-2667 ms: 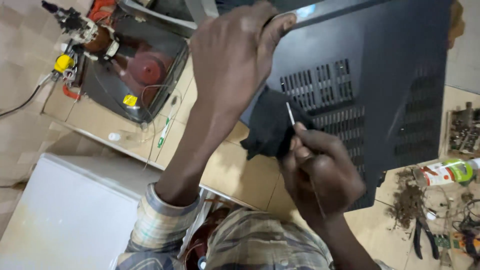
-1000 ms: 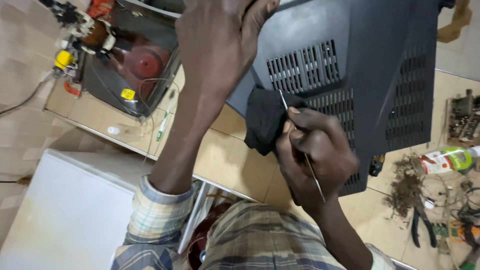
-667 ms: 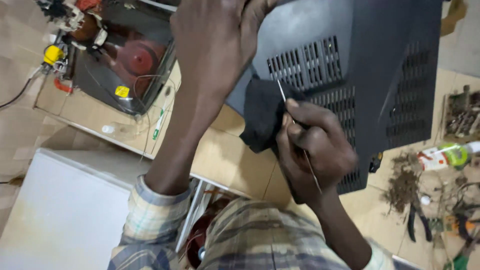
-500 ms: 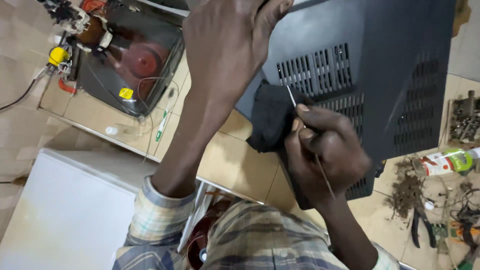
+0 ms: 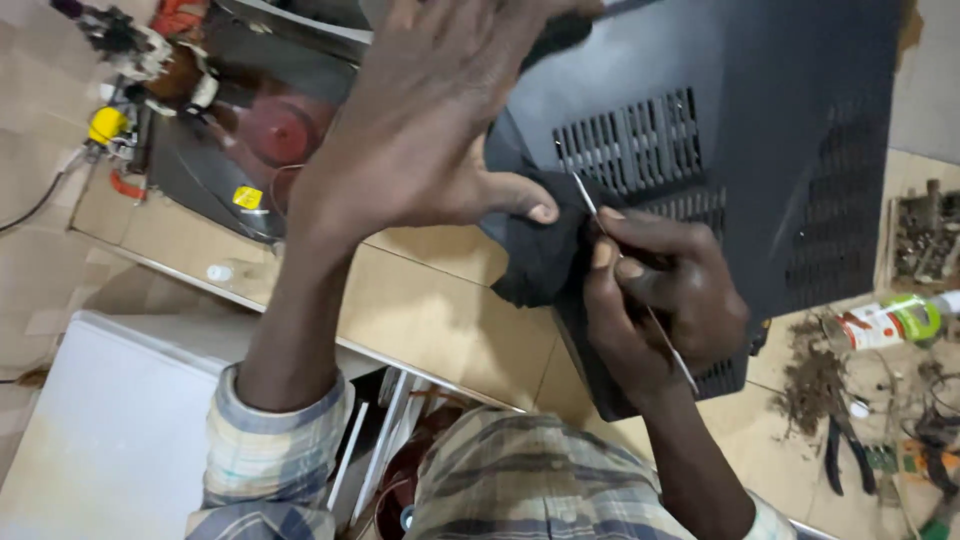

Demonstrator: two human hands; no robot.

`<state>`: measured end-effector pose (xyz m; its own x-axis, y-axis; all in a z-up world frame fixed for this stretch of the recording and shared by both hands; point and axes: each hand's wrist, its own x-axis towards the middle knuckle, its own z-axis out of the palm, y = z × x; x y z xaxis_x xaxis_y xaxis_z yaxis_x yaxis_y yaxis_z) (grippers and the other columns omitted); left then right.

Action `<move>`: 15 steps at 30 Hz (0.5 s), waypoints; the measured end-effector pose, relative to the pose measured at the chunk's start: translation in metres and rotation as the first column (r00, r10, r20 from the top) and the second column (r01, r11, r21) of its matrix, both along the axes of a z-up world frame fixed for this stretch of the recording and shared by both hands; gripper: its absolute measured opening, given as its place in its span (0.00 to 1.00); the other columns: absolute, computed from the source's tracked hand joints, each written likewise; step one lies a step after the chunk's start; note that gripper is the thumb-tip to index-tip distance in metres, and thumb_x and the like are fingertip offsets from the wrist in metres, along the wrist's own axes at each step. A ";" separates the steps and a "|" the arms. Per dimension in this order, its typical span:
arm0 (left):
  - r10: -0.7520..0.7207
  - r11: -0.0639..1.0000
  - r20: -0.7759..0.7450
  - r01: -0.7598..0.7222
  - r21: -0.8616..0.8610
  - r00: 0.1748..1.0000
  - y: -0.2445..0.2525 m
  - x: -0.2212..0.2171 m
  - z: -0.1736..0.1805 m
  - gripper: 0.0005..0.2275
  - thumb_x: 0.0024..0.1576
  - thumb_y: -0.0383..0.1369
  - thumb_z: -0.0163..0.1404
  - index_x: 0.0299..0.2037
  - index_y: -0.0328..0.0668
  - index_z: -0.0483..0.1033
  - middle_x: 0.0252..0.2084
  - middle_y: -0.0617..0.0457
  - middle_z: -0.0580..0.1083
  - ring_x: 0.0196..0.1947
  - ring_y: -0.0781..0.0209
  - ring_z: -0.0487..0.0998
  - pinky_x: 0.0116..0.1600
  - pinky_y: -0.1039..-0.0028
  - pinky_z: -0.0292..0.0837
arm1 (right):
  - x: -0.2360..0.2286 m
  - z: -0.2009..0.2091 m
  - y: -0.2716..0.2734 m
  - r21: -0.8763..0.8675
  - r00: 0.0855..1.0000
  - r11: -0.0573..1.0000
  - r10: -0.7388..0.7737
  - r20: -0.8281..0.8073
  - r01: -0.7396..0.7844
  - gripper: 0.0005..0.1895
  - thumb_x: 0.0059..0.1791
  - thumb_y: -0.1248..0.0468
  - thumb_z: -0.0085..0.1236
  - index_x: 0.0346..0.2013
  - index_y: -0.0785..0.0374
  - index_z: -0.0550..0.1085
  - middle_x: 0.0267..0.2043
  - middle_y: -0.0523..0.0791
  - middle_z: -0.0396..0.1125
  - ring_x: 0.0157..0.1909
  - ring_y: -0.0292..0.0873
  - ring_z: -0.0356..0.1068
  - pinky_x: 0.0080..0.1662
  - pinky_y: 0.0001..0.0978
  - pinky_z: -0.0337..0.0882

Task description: Cleaning the ventilation slots of a television back cover using a cloth and a screwdriver

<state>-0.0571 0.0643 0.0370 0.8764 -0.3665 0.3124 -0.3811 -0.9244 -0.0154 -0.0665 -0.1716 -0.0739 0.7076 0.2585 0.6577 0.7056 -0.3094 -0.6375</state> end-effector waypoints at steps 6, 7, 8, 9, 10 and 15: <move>-0.122 0.958 0.015 0.122 -0.259 0.992 -0.004 -0.006 0.007 0.25 0.56 0.63 0.59 0.46 0.54 0.69 0.57 0.43 0.64 0.55 0.39 0.65 0.50 0.57 0.55 | -0.003 -0.003 0.000 0.099 0.995 0.990 0.094 0.021 -0.096 0.07 0.57 0.72 0.52 0.47 0.75 0.73 0.53 0.59 0.67 0.54 0.55 0.73 0.56 0.37 0.75; -0.134 0.941 0.004 0.129 -0.312 0.991 -0.005 -0.006 0.008 0.22 0.57 0.63 0.53 0.41 0.56 0.73 0.59 0.45 0.63 0.57 0.42 0.65 0.47 0.58 0.52 | -0.004 0.000 0.001 0.177 0.984 0.972 0.135 0.118 -0.155 0.02 0.55 0.75 0.53 0.42 0.68 0.73 0.51 0.58 0.68 0.51 0.56 0.74 0.56 0.40 0.74; -0.136 0.941 0.007 0.131 -0.313 0.991 -0.004 -0.005 0.005 0.22 0.57 0.63 0.53 0.41 0.56 0.73 0.59 0.45 0.63 0.57 0.42 0.65 0.47 0.58 0.52 | -0.006 0.006 0.002 0.175 0.984 0.973 0.134 0.120 -0.153 0.02 0.55 0.75 0.53 0.42 0.68 0.73 0.51 0.58 0.68 0.51 0.56 0.74 0.56 0.40 0.74; -0.138 0.939 0.007 0.133 -0.316 0.990 -0.003 -0.003 0.003 0.20 0.57 0.62 0.56 0.38 0.58 0.75 0.64 0.45 0.63 0.61 0.41 0.66 0.48 0.56 0.53 | -0.007 0.012 0.003 0.203 0.967 0.966 0.113 0.227 -0.160 0.05 0.54 0.75 0.51 0.39 0.65 0.66 0.45 0.60 0.67 0.44 0.59 0.73 0.47 0.44 0.74; -0.131 0.940 0.008 0.127 -0.316 0.991 0.001 -0.003 0.000 0.19 0.57 0.62 0.60 0.35 0.59 0.77 0.68 0.45 0.63 0.65 0.40 0.66 0.48 0.55 0.54 | -0.008 0.017 0.006 0.233 0.939 0.956 0.094 0.331 -0.178 0.10 0.53 0.76 0.50 0.37 0.63 0.58 0.39 0.63 0.66 0.36 0.63 0.73 0.38 0.48 0.75; -0.101 0.922 0.023 0.102 -0.373 0.995 -0.002 0.001 -0.002 0.15 0.54 0.55 0.66 0.33 0.59 0.78 0.60 0.45 0.67 0.60 0.41 0.69 0.48 0.55 0.55 | -0.004 0.014 0.002 0.274 0.991 0.956 0.076 0.113 -0.105 0.17 0.52 0.78 0.51 0.22 0.66 0.59 0.41 0.59 0.64 0.43 0.60 0.74 0.44 0.43 0.79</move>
<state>-0.0558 0.0624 0.0347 0.8394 -0.3102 0.4463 -0.4741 -0.8195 0.3221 -0.0701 -0.1693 -0.0601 0.6168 0.1148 0.7787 0.7868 -0.0614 -0.6141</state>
